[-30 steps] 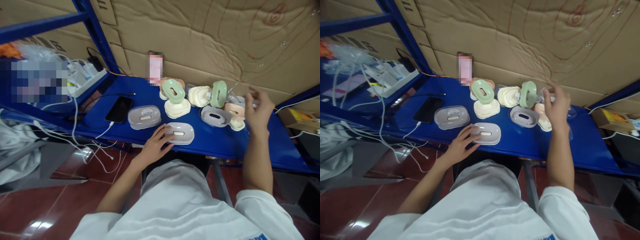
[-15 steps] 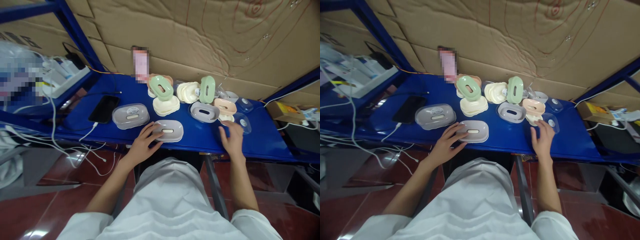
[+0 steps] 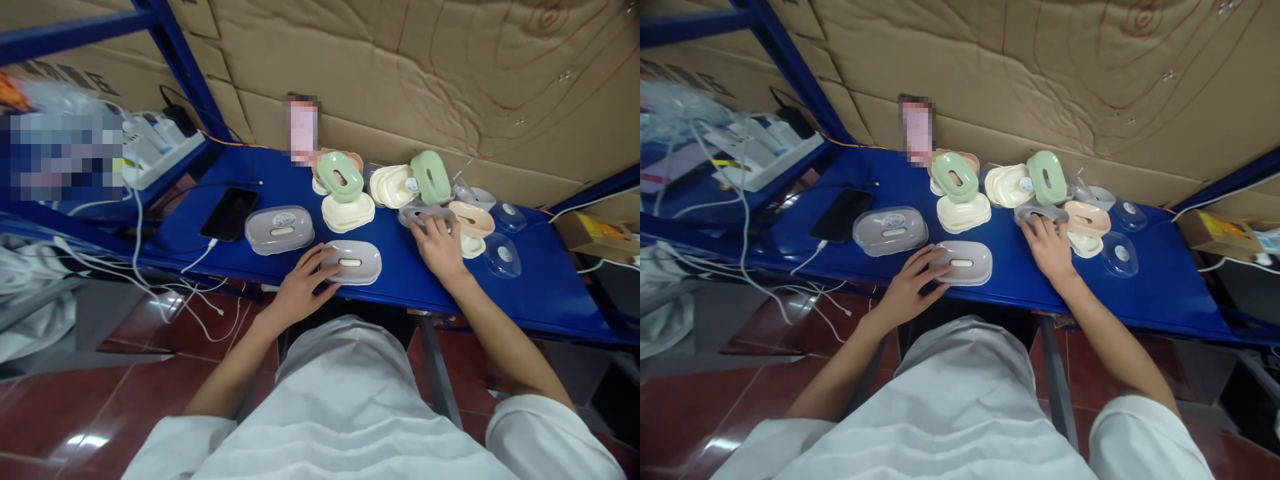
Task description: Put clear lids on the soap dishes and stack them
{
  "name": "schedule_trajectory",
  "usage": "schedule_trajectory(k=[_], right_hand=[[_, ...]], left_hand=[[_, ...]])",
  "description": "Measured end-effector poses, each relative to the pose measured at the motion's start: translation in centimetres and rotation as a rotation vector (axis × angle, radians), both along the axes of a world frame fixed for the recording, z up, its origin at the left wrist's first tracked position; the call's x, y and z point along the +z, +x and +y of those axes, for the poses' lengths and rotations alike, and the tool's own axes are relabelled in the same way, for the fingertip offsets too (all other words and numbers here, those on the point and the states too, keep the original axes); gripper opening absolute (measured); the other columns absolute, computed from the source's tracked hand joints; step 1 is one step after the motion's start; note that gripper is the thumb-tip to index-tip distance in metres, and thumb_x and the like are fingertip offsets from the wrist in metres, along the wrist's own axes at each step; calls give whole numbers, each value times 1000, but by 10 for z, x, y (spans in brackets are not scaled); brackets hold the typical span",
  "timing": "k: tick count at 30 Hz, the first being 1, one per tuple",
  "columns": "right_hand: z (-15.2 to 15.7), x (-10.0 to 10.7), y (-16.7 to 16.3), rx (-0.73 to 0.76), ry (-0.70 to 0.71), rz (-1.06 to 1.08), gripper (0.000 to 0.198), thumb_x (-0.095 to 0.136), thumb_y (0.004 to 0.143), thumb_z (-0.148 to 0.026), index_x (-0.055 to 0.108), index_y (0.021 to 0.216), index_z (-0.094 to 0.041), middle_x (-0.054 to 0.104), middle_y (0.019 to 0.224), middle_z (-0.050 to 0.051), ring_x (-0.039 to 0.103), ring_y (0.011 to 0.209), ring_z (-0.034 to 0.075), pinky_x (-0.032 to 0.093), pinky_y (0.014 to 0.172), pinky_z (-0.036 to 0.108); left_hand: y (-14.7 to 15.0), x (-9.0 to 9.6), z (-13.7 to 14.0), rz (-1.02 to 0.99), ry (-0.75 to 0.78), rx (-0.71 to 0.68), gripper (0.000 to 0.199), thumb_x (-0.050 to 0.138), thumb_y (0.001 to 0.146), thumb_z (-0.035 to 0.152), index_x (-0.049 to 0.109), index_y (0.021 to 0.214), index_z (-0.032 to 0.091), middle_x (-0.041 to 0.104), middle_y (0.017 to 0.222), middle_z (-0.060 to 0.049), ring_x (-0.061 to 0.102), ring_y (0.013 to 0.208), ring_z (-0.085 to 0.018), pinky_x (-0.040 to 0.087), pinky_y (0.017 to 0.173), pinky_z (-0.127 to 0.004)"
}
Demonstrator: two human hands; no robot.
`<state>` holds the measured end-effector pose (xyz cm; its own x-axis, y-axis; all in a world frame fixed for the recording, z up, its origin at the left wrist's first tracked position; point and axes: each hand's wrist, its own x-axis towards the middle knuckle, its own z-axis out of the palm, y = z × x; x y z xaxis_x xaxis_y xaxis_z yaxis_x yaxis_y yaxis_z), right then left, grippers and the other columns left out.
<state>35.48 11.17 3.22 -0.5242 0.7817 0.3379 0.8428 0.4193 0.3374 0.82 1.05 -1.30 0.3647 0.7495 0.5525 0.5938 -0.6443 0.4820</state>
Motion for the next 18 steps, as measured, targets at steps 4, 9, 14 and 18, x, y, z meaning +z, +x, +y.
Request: schedule_trajectory(k=[4,9,14,18], right_hand=[[6,0,5,52,-19,23,54,38,106,-16,50,158,-23,52,160,19,49,138,37,30,115,65],[14,13,-3,35,-80,-131,55,44,106,-20,45,160,-13,64,141,26,57,123,39,37,107,62],[26,41,2,44,-104,-154,56,41,102,-12,54,155,-21,71,122,19,61,105,33,42,94,47],[26,54,17,107,-124,-7,52,37,102,-13,61,146,-22,68,112,15,61,102,30,42,91,43]], left_hand=[[0,-1,0,-4,-4,-4,33,68,100,24,68,133,26,60,154,-10,43,156,-31,50,122,-57],[1,-1,0,9,-4,15,32,68,101,25,68,133,26,59,155,-9,42,157,-31,50,122,-55],[1,-2,-1,16,8,12,32,67,101,25,68,133,26,59,154,-9,43,156,-31,49,123,-55],[1,-3,-1,16,0,8,33,68,101,25,67,135,26,58,156,-9,41,157,-31,49,123,-55]])
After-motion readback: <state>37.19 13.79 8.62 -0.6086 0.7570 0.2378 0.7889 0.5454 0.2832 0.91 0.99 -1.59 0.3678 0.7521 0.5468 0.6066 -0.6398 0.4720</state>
